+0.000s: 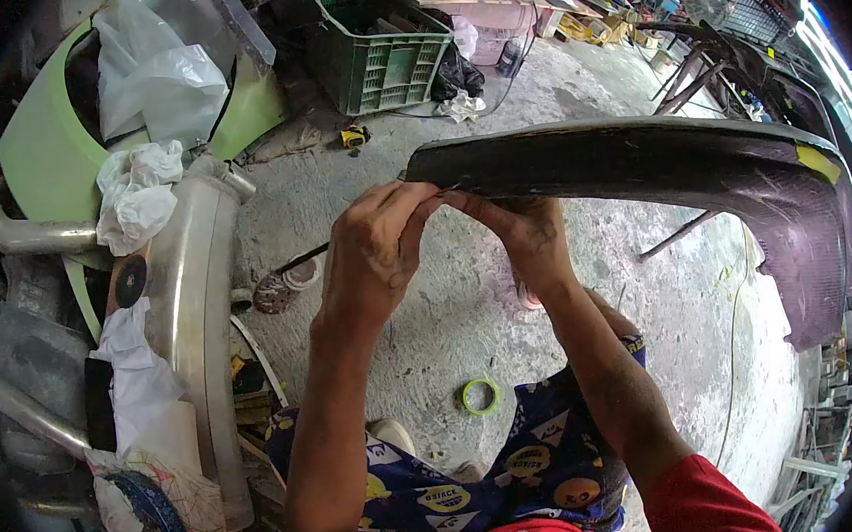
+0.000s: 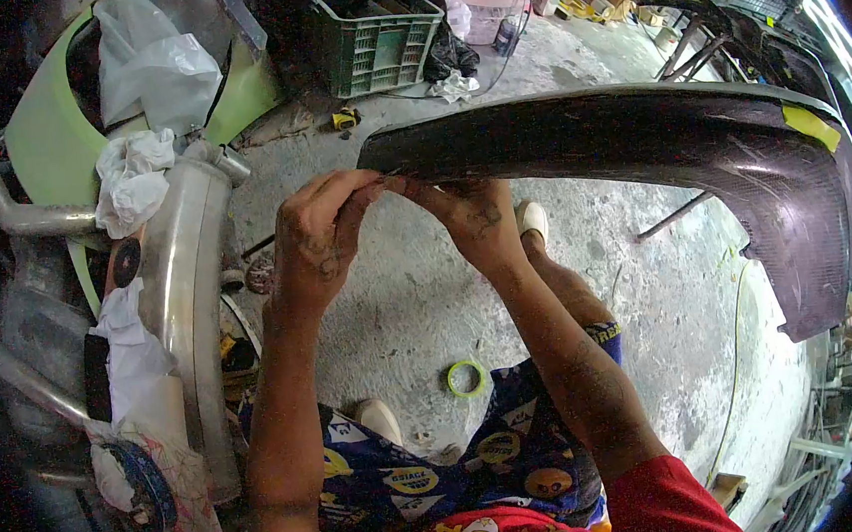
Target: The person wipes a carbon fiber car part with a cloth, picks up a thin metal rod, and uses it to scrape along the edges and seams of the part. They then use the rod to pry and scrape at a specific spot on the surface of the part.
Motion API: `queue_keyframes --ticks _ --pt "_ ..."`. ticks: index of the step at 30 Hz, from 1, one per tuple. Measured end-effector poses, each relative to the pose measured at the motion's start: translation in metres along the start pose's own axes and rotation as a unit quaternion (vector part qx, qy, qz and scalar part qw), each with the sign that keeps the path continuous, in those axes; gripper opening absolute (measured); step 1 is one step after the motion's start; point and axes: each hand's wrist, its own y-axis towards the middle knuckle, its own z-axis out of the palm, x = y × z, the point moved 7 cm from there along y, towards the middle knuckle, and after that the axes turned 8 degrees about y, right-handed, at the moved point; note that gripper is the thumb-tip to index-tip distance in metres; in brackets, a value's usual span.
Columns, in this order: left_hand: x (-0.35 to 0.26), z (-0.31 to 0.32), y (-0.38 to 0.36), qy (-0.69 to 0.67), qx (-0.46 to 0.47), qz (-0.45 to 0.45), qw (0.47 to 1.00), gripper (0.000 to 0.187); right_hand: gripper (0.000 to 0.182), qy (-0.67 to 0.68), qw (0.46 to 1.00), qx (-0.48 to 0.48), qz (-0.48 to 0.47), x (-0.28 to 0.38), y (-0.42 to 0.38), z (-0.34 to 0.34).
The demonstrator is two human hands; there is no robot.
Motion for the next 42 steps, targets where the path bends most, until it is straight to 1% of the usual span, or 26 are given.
queue_keyframes --ticks 1,2,4,6,8,10,11,13,15,20,22,25,28,30,31,33,35,37,38,40,42 --pt "-0.003 -0.003 0.001 0.035 -0.021 0.030 0.999 0.017 0.025 0.000 1.000 0.000 0.000 0.001 0.000 0.000" --pt "-0.003 -0.004 0.001 0.035 -0.022 0.030 0.999 0.017 0.025 -0.008 1.000 0.003 -0.007 0.003 -0.001 0.001" --pt "-0.004 -0.006 0.004 0.032 0.001 0.036 0.999 0.010 0.025 -0.016 1.000 0.007 -0.015 0.003 -0.001 0.002" --pt "-0.002 -0.009 0.005 0.040 0.004 0.047 0.998 0.010 0.024 0.010 1.000 -0.005 0.005 -0.003 0.000 0.000" --pt "-0.003 -0.009 0.004 0.047 0.008 0.058 0.997 0.011 0.025 0.017 1.000 -0.001 0.000 0.000 0.000 0.002" --pt "0.008 -0.002 0.000 -0.051 0.049 -0.037 0.997 0.018 0.025 0.024 1.000 0.003 -0.005 0.001 0.001 0.002" --pt "0.006 -0.002 -0.002 -0.051 0.050 -0.037 0.997 0.018 0.025 0.009 1.000 -0.003 -0.002 0.000 0.002 0.000" --pt "0.007 0.000 -0.002 -0.074 0.071 -0.094 0.990 0.019 0.025 -0.007 1.000 -0.010 0.002 0.000 0.002 -0.002" --pt "0.004 0.000 -0.001 -0.076 0.070 -0.096 0.990 0.020 0.024 0.001 1.000 0.006 -0.010 0.003 0.003 0.001" --pt "-0.001 0.002 0.000 -0.060 0.066 -0.091 0.992 0.020 0.021 0.009 1.000 0.001 -0.014 0.003 0.002 0.003" --pt "-0.001 0.001 0.000 -0.075 0.070 -0.126 0.987 0.018 0.020 0.023 1.000 0.001 -0.019 0.005 0.002 0.004" --pt "-0.001 0.001 -0.001 -0.068 0.062 -0.101 0.991 0.023 0.020 0.011 1.000 0.001 -0.019 0.008 0.002 0.005" --pt "-0.001 0.000 -0.001 -0.055 0.051 -0.087 0.993 0.024 0.021 0.042 0.999 -0.001 -0.018 0.001 0.002 0.003" --pt "-0.002 0.000 -0.001 -0.054 0.052 -0.091 0.993 0.024 0.026 0.042 0.999 0.005 -0.016 -0.001 0.004 0.003" --pt "-0.003 0.000 0.000 -0.053 0.054 -0.095 0.993 0.024 0.026 0.042 0.999 0.006 -0.016 0.000 0.003 0.003" --pt "-0.005 -0.001 0.000 -0.051 0.053 -0.098 0.992 0.024 0.020 0.037 0.999 0.000 -0.019 0.002 0.001 0.004" --pt "-0.005 -0.002 0.001 -0.050 0.053 -0.102 0.992 0.024 0.021 0.039 0.999 0.003 -0.023 0.001 0.000 0.004" --pt "-0.010 -0.004 0.003 -0.012 0.041 -0.062 0.997 0.023 0.021 0.039 0.999 0.007 -0.029 0.001 0.000 0.004" --pt "-0.011 -0.004 0.004 -0.012 0.041 -0.061 0.997 0.023 0.021 0.035 0.999 0.004 -0.022 -0.001 0.000 0.003" --pt "-0.014 -0.004 0.004 0.033 0.039 -0.047 0.998 0.021 0.022 0.032 0.999 0.001 -0.015 -0.002 0.000 0.003" --pt "-0.017 -0.004 0.004 0.041 0.050 -0.062 0.996 0.020 0.022 0.058 0.998 0.016 -0.036 0.002 0.000 0.005"
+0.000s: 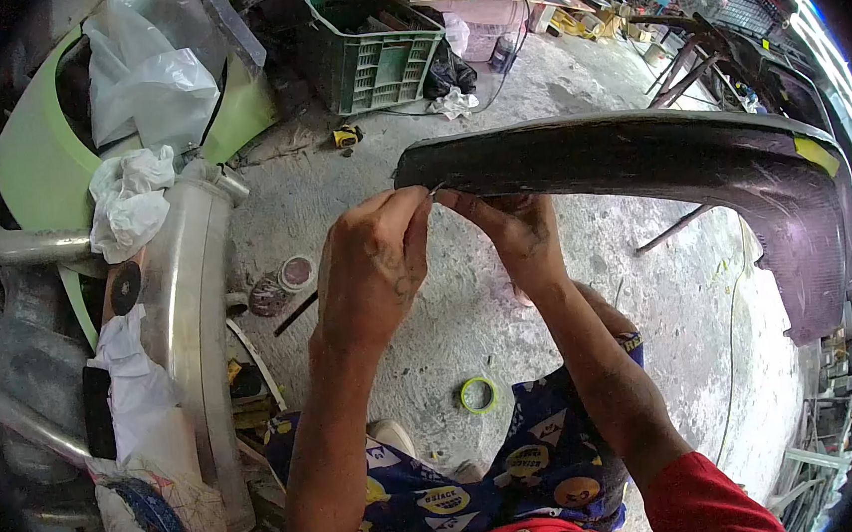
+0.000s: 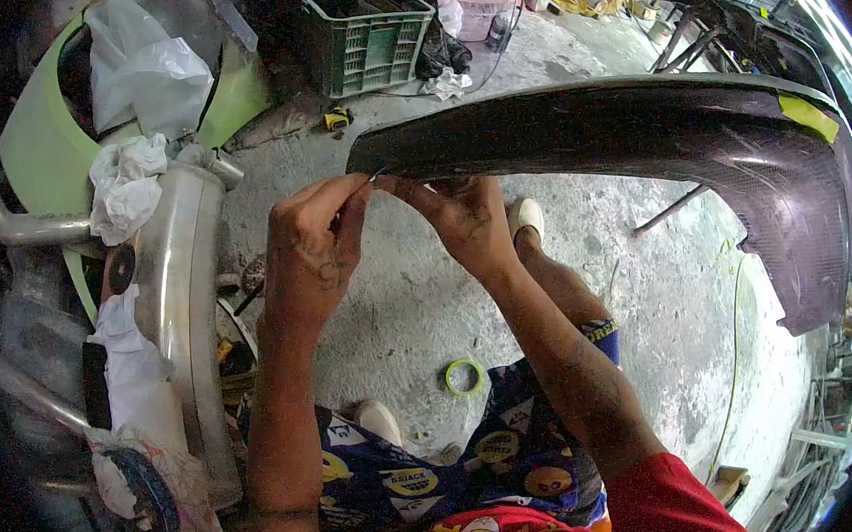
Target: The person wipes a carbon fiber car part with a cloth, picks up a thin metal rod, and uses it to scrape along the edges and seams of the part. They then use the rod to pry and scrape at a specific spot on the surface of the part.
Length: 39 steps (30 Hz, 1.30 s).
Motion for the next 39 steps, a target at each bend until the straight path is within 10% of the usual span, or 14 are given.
queue_keyframes --ticks 32,39 --pt "0.015 -0.002 -0.001 -0.070 -0.014 0.026 0.997 0.020 0.024 0.035 0.998 0.013 0.044 -0.004 0.000 -0.006" --pt "0.024 -0.008 -0.004 -0.117 0.023 -0.091 0.989 0.030 0.024 0.024 0.998 0.016 0.052 -0.006 -0.004 -0.012"
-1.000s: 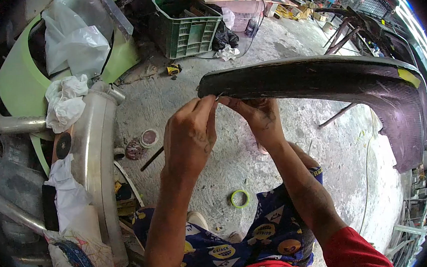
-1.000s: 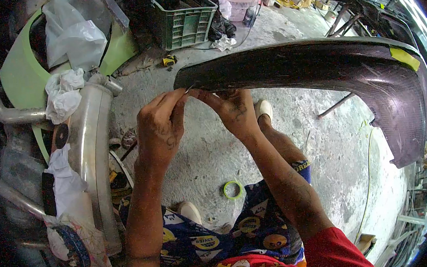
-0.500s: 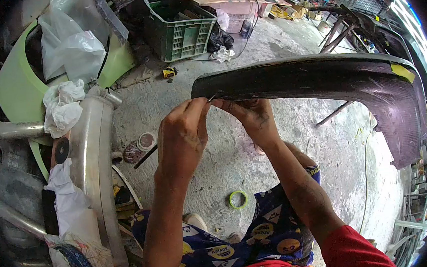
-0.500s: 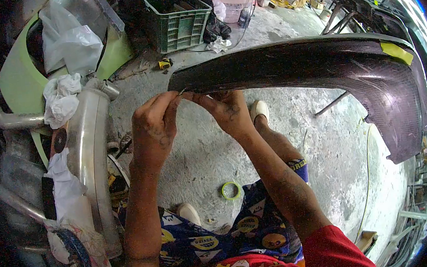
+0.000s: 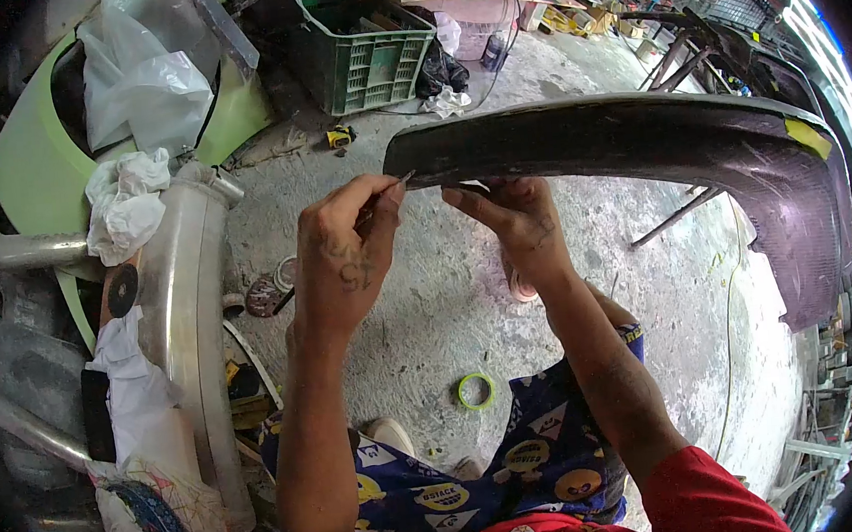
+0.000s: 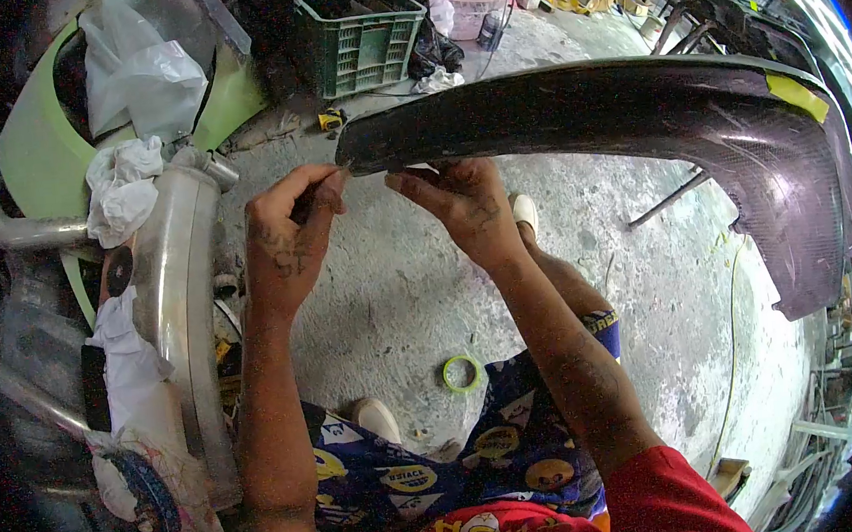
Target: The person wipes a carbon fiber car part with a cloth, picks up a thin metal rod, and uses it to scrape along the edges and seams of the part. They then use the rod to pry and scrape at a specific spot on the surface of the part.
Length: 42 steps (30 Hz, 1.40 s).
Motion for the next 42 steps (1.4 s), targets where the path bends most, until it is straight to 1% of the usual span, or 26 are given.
queue_keyframes --ticks 1,2,3,5,7,11,13,15,16,18,19,21,23,24,26,28,29,30,31,32,34,35,36,38,40,42 --pt "0.003 0.000 -0.001 -0.003 0.013 -0.022 1.000 0.034 0.024 0.001 1.000 -0.002 0.002 -0.002 -0.001 0.000" --pt "0.004 0.000 -0.001 -0.004 0.016 -0.024 1.000 0.034 0.025 0.017 1.000 -0.006 0.002 -0.004 -0.001 -0.001" --pt "0.005 0.001 -0.001 0.005 0.028 -0.033 0.999 0.032 0.025 0.033 0.999 -0.010 0.002 -0.005 -0.002 -0.003" --pt "0.007 0.001 -0.002 0.012 0.042 -0.043 0.998 0.030 0.025 0.022 1.000 -0.009 0.005 -0.004 -0.003 -0.004" --pt "0.012 0.001 -0.003 0.047 0.065 -0.069 0.994 0.038 0.025 0.013 1.000 -0.007 0.006 -0.005 -0.004 -0.004" --pt "0.022 0.001 -0.004 0.049 0.078 -0.062 0.994 0.037 0.025 0.005 1.000 -0.010 0.000 -0.007 -0.006 -0.008" --pt "0.025 0.000 -0.005 0.058 0.077 -0.043 0.994 0.031 0.027 0.000 1.000 -0.017 0.002 -0.006 -0.007 -0.011" --pt "0.032 0.002 -0.007 0.060 0.081 -0.027 0.995 0.028 0.028 -0.061 0.997 -0.009 0.045 -0.008 -0.007 -0.012" --pt "0.034 0.004 -0.008 0.062 0.084 -0.010 0.994 0.024 0.028 -0.060 0.997 -0.008 0.046 -0.010 -0.006 -0.012" --pt "0.042 0.008 -0.010 0.046 0.088 -0.011 0.995 0.022 0.029 -0.099 0.995 0.012 0.005 -0.010 -0.004 -0.007" --pt "0.044 0.010 -0.010 0.029 0.092 -0.010 0.995 0.021 0.029 -0.097 0.995 0.012 0.006 -0.012 -0.004 -0.005" --pt "0.048 0.013 -0.011 0.032 0.102 -0.016 0.994 0.020 0.035 -0.056 0.998 0.025 0.033 -0.018 -0.002 0.004" --pt "0.052 0.017 -0.011 0.035 0.112 -0.023 0.993 0.020 0.036 -0.058 0.998 0.032 0.017 -0.014 0.003 0.016" --pt "0.057 0.020 -0.011 0.021 0.117 -0.031 0.992 0.019 0.037 -0.060 0.997 0.040 0.001 -0.012 0.006 0.021" --pt "0.064 0.025 -0.011 0.005 0.123 -0.045 0.991 0.018 0.037 -0.051 0.998 0.038 0.007 -0.030 0.016 0.015" --pt "0.065 0.033 -0.014 -0.009 0.115 -0.030 0.993 0.017 0.038 -0.043 0.998 0.037 0.022 -0.038 0.018 0.018" --pt "0.069 0.039 -0.017 -0.012 0.117 -0.041 0.992 0.017 0.039 -0.051 0.998 0.031 0.014 -0.040 0.018 0.017" --pt "0.072 0.045 -0.019 -0.060 0.109 -0.051 0.991 0.017 0.040 -0.059 0.998 0.028 0.006 -0.042 0.020 0.019" --pt "0.074 0.050 -0.021 -0.107 0.099 -0.060 0.987 0.017 0.042 -0.095 0.994 0.036 -0.045 -0.042 0.022 0.018" --pt "0.077 0.054 -0.024 -0.111 0.098 -0.071 0.986 0.017 0.042 -0.096 0.994 0.040 -0.035 -0.050 0.020 0.016" --pt "0.071 0.055 -0.025 -0.179 0.076 -0.043 0.980 0.017 0.038 -0.091 0.994 -0.003 -0.052 -0.041 0.019 0.018" --pt "0.071 0.058 -0.026 -0.181 0.074 -0.049 0.979 0.017 0.035 -0.058 0.995 0.008 -0.077 -0.037 0.018 0.024" --pt "0.071 0.060 -0.027 -0.198 0.062 -0.051 0.977 0.018 0.035 -0.060 0.996 0.010 -0.071 -0.037 0.017 0.025" --pt "0.072 0.065 -0.028 -0.216 0.050 -0.055 0.974 0.019 0.034 -0.113 0.990 0.003 -0.080 -0.031 0.016 0.026" --pt "0.072 0.067 -0.027 -0.289 0.014 -0.055 0.956 0.010 0.034 -0.105 0.991 0.007 -0.078 -0.031 0.015 0.028" --pt "0.071 0.069 -0.028 -0.286 0.004 -0.067 0.956 0.012 0.033 -0.097 0.993 -0.009 -0.067 -0.031 0.015 0.025"
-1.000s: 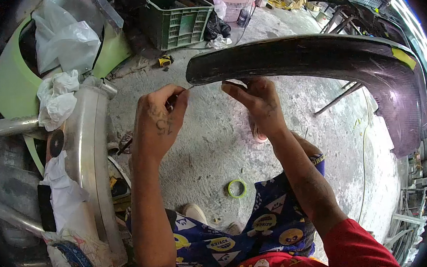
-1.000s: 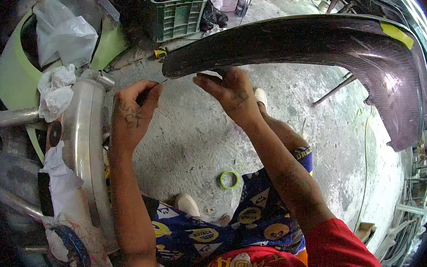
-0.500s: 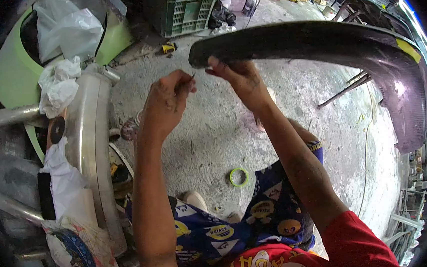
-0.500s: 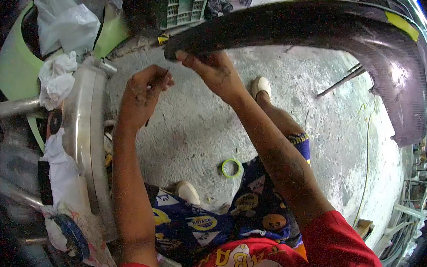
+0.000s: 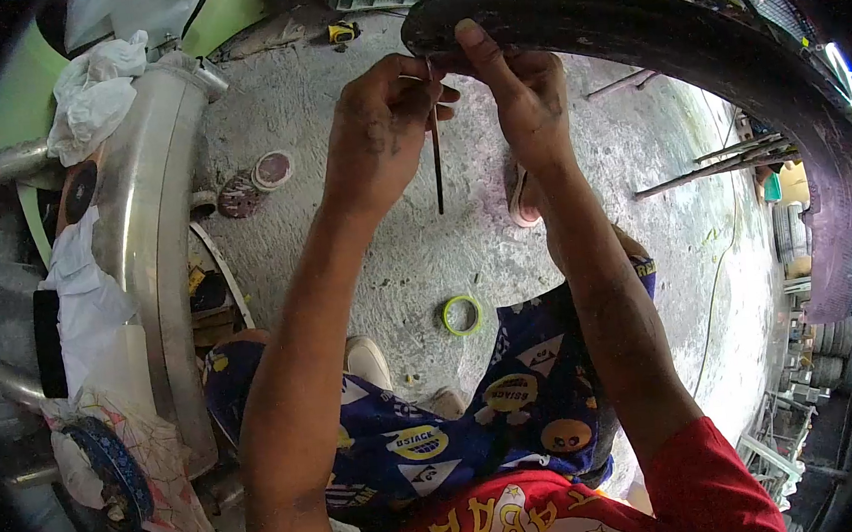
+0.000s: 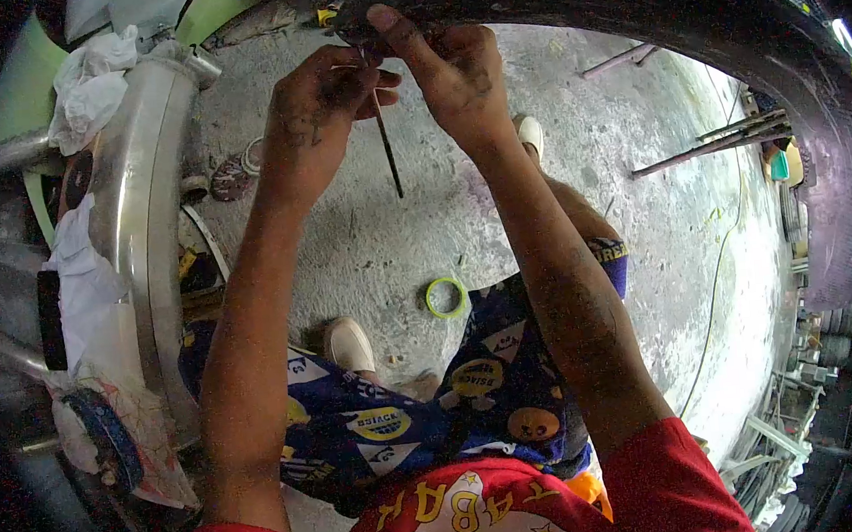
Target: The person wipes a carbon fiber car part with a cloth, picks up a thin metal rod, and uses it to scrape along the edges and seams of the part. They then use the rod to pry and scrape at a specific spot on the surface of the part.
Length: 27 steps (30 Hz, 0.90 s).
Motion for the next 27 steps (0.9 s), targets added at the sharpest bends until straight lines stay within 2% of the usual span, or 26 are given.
queue_keyframes --ticks 5,7,13,14,16,18,19,23,26,27 --pt "0.006 0.003 0.001 -0.017 -0.020 -0.023 0.999 0.020 0.034 -0.015 1.000 0.009 -0.026 0.007 0.000 -0.003" --pt "0.009 0.006 0.003 -0.073 -0.007 -0.011 0.997 0.031 0.034 -0.027 0.999 0.010 -0.023 0.006 0.000 -0.004" --pt "0.009 0.005 0.004 -0.046 -0.022 0.005 0.999 0.030 0.031 0.014 1.000 0.005 -0.018 0.007 0.002 -0.007" --pt "0.010 0.004 0.004 -0.045 -0.023 0.006 0.999 0.030 0.027 0.018 0.999 0.030 -0.024 0.009 0.000 -0.002" --pt "0.007 -0.004 0.003 -0.003 -0.073 0.067 0.995 0.020 0.023 0.022 0.998 0.055 -0.032 0.010 0.001 0.002" --pt "0.012 -0.004 0.004 -0.006 -0.071 0.045 0.996 0.020 0.021 -0.067 0.995 0.062 -0.045 0.006 0.003 0.003" --pt "0.015 -0.004 0.005 -0.010 -0.067 0.022 0.997 0.021 0.021 -0.157 0.985 0.046 -0.047 0.009 0.004 0.001" --pt "0.013 -0.007 0.005 -0.029 -0.073 0.016 0.997 0.020 0.022 -0.127 0.990 0.035 -0.059 0.004 0.004 -0.002" --pt "0.011 -0.013 0.008 -0.018 -0.062 0.046 0.997 0.022 0.023 -0.124 0.990 0.034 -0.053 0.008 0.003 -0.002" --pt "0.007 -0.019 0.010 0.042 -0.070 0.059 0.995 0.022 0.023 -0.105 0.992 0.043 -0.060 0.010 0.004 0.000"
